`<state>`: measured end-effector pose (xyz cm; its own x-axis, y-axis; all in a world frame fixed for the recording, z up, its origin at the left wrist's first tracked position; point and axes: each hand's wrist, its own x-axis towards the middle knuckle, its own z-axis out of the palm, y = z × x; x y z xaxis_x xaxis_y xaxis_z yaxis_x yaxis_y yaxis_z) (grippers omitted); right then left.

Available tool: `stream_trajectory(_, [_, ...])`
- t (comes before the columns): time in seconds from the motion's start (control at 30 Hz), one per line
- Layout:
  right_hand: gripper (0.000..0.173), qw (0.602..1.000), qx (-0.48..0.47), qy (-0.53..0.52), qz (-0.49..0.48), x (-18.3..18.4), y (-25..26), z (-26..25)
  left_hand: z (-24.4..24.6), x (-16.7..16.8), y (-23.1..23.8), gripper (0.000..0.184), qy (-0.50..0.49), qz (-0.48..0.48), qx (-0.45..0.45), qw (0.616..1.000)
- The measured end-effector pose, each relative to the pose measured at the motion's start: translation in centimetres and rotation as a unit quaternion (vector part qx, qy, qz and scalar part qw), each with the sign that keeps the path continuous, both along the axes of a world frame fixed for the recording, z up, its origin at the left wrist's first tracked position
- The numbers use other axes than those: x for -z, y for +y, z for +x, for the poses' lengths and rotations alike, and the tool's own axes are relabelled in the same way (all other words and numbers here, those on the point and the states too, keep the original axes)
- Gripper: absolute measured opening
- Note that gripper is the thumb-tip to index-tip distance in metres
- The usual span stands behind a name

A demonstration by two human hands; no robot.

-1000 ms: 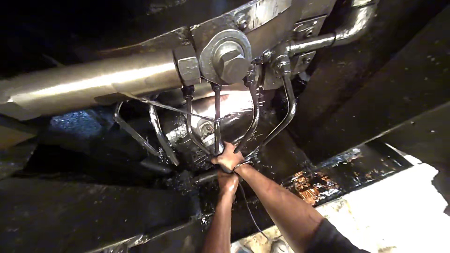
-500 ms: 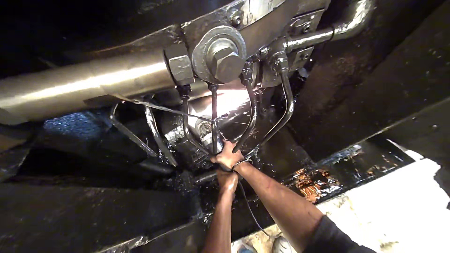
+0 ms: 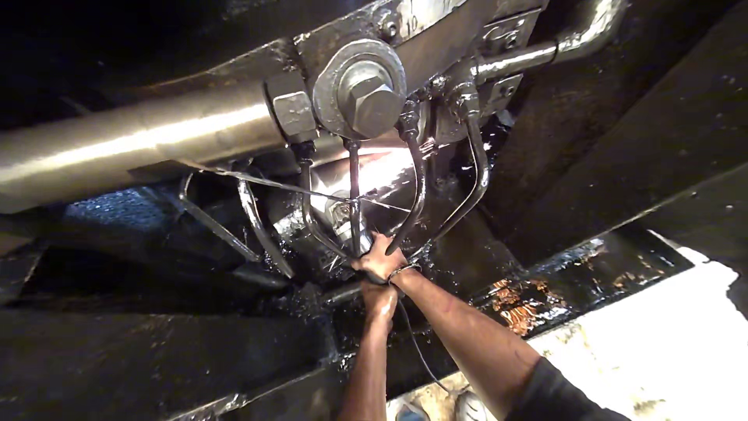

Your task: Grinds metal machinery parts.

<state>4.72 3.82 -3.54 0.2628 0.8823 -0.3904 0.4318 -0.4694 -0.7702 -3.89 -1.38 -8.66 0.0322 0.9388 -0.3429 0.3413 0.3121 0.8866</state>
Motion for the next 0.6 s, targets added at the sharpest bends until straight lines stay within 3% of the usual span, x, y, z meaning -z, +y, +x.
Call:
stream_trajectory(0.13, [0.067, 1.0, 0.002, 0.001, 0.009, -0.15, -0.01, -0.04, -0.02, 0.61, 0.28, 0.04, -0.046, 0.039, 0.001, 0.998])
stream_trajectory(0.6, [0.068, 1.0, 0.001, -0.001, 0.01, 0.06, 0.07, 0.19, 0.14, 0.58, 0.32, 0.041, -0.007, 0.033, 0.005, 0.999])
